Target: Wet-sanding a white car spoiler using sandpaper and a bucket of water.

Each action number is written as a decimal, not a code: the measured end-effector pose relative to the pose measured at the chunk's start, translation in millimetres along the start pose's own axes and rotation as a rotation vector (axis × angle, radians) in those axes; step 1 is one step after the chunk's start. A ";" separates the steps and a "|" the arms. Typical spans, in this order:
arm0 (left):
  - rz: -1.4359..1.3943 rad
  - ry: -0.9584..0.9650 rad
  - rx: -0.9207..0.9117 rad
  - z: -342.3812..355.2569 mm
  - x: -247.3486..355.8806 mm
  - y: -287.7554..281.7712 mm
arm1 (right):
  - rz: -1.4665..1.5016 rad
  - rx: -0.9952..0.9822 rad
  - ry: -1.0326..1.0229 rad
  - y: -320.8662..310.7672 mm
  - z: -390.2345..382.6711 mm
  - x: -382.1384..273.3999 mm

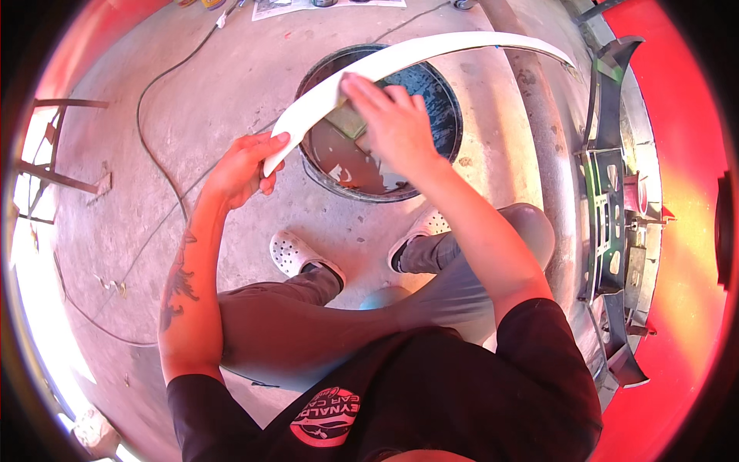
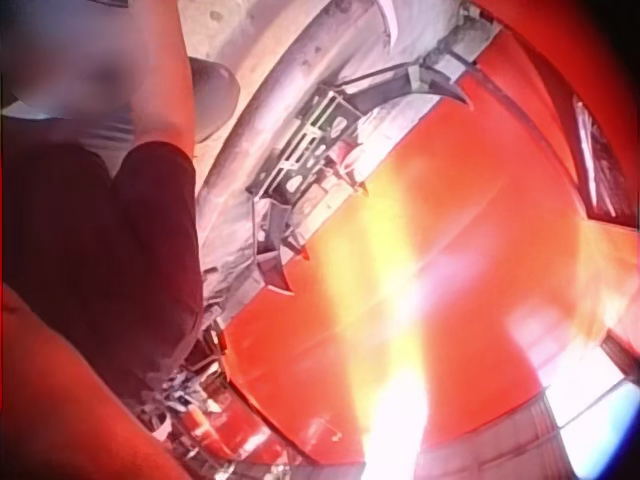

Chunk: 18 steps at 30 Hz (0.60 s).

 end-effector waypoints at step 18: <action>-0.098 -0.117 0.037 -4.7 17.2 0.5 | -0.098 0.133 0.556 3.6 10.4 121.3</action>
Point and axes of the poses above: each hand's wrist, its own z-axis towards the middle knuckle, its own y-axis out of the palm, x = y × z, the point moved 2 cm from there along z, towards the middle knuckle, and after that the axes turned 12 degrees about z, right-handed, at the moved point
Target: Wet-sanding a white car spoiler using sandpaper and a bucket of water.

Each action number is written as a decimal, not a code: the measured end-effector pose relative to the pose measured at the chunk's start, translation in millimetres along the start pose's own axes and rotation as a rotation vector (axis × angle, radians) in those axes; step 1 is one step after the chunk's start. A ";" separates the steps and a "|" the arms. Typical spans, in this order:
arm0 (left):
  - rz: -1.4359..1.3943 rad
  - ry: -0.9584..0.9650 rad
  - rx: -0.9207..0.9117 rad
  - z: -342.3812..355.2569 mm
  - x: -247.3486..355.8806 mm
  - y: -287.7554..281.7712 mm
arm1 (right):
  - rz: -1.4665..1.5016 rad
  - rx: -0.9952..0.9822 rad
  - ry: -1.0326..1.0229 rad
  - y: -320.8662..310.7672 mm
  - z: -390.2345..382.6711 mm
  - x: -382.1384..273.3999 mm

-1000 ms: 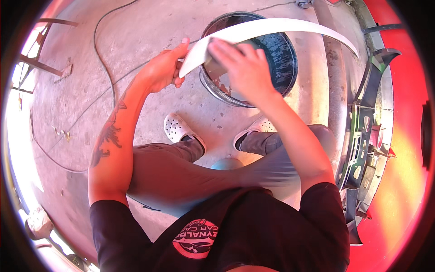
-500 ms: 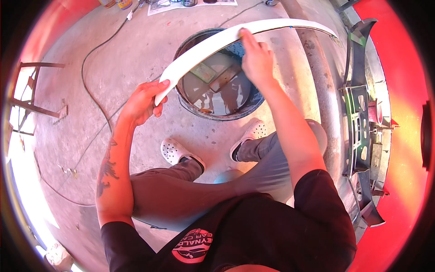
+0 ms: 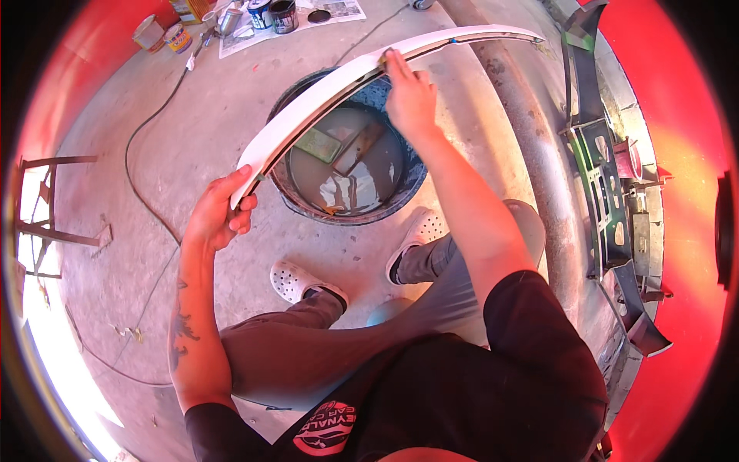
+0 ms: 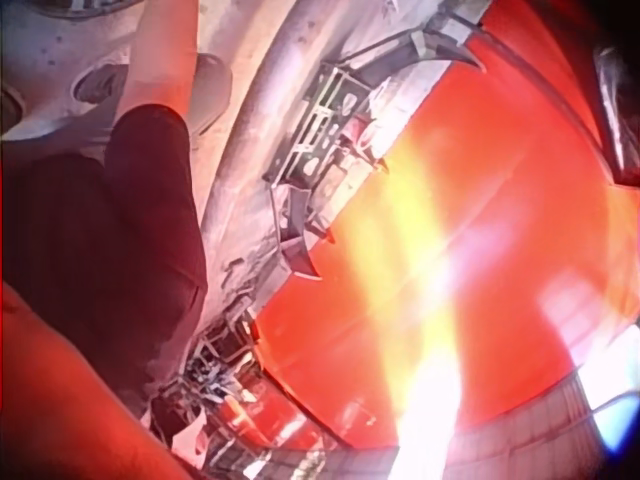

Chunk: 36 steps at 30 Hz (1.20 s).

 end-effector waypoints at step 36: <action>0.207 0.127 -0.081 17.8 -17.5 -3.4 | -0.145 -0.139 -0.325 -40.3 63.4 48.5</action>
Point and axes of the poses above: each hand's wrist, its own z-axis towards the middle knuckle, its own y-axis out of the palm, x = y × z, the point moved 2 cm from there along z, towards the middle knuckle, and after that the axes turned 12 degrees about z, right-handed, at the moved point
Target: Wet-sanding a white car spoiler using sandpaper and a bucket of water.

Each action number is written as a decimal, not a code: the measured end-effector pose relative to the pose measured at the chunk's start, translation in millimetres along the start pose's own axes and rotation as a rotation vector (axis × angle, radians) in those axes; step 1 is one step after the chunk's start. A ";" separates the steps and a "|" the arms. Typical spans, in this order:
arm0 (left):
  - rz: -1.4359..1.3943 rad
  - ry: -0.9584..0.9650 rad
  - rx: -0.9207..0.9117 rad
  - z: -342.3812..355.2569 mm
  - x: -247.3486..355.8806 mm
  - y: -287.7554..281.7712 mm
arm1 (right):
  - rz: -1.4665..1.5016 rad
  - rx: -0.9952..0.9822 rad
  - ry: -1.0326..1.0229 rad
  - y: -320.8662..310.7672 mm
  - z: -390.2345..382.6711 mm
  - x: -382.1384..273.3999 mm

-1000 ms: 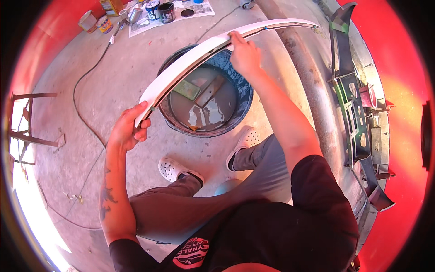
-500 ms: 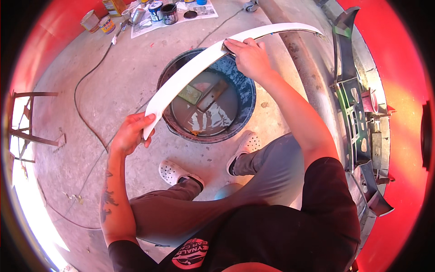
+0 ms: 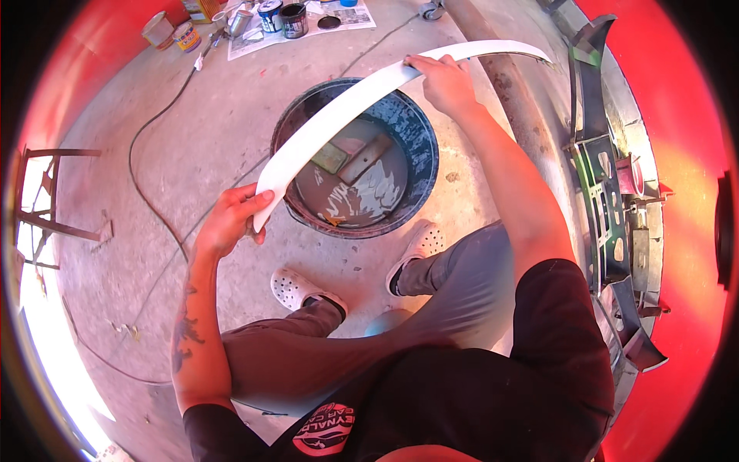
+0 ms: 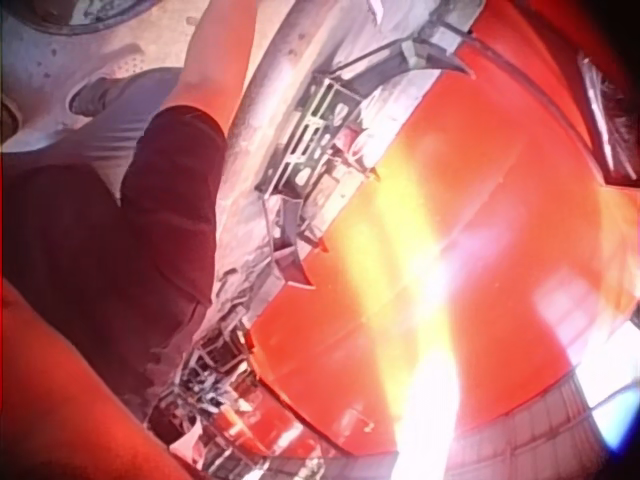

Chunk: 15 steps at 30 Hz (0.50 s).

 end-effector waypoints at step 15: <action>0.114 0.006 -0.001 -0.3 -0.6 2.2 | 0.169 -0.103 -0.031 -6.1 -30.7 -49.6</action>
Point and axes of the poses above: each hand's wrist, its own z-axis towards the middle knuckle, its own y-axis out of the palm, x = y × z, the point moved 2 cm from there along z, towards the middle knuckle, and after that the axes turned 12 degrees about z, right-handed, at the moved point
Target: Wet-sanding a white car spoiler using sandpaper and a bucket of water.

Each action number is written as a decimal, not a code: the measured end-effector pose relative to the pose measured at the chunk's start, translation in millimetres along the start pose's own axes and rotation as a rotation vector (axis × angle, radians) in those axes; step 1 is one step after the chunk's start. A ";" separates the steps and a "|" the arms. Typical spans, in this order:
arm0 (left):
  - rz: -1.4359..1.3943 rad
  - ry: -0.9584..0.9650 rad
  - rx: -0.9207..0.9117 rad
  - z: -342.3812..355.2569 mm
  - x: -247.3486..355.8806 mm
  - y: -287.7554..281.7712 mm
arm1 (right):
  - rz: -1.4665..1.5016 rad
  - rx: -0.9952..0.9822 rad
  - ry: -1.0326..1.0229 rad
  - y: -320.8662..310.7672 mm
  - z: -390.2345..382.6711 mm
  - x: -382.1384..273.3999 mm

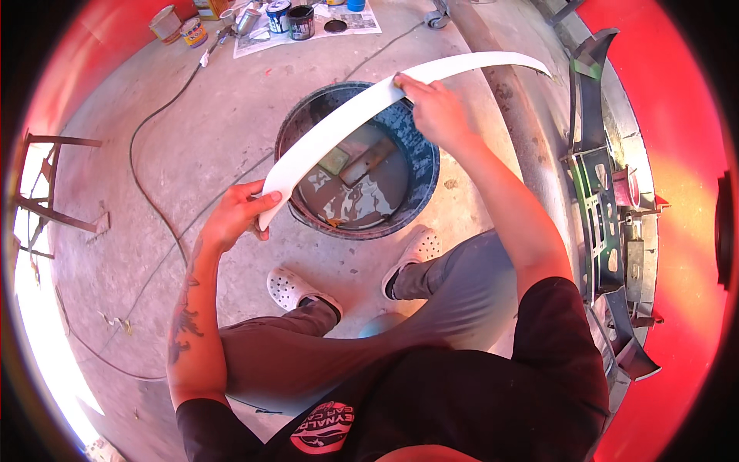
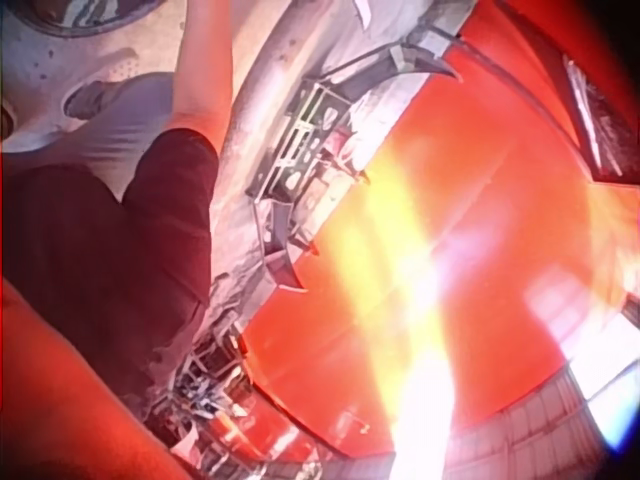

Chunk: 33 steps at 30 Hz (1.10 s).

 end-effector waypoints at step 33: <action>0.630 0.240 0.376 -2.8 -2.6 0.3 | 0.354 0.175 0.609 -40.5 -35.6 56.6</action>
Point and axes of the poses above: each hand's wrist, its own z-axis towards the middle knuckle, its own y-axis out of the palm, x = y × z, the point moved 2 cm from there along z, towards the middle knuckle, and after that the axes turned 12 degrees about z, right-handed, at the moved point
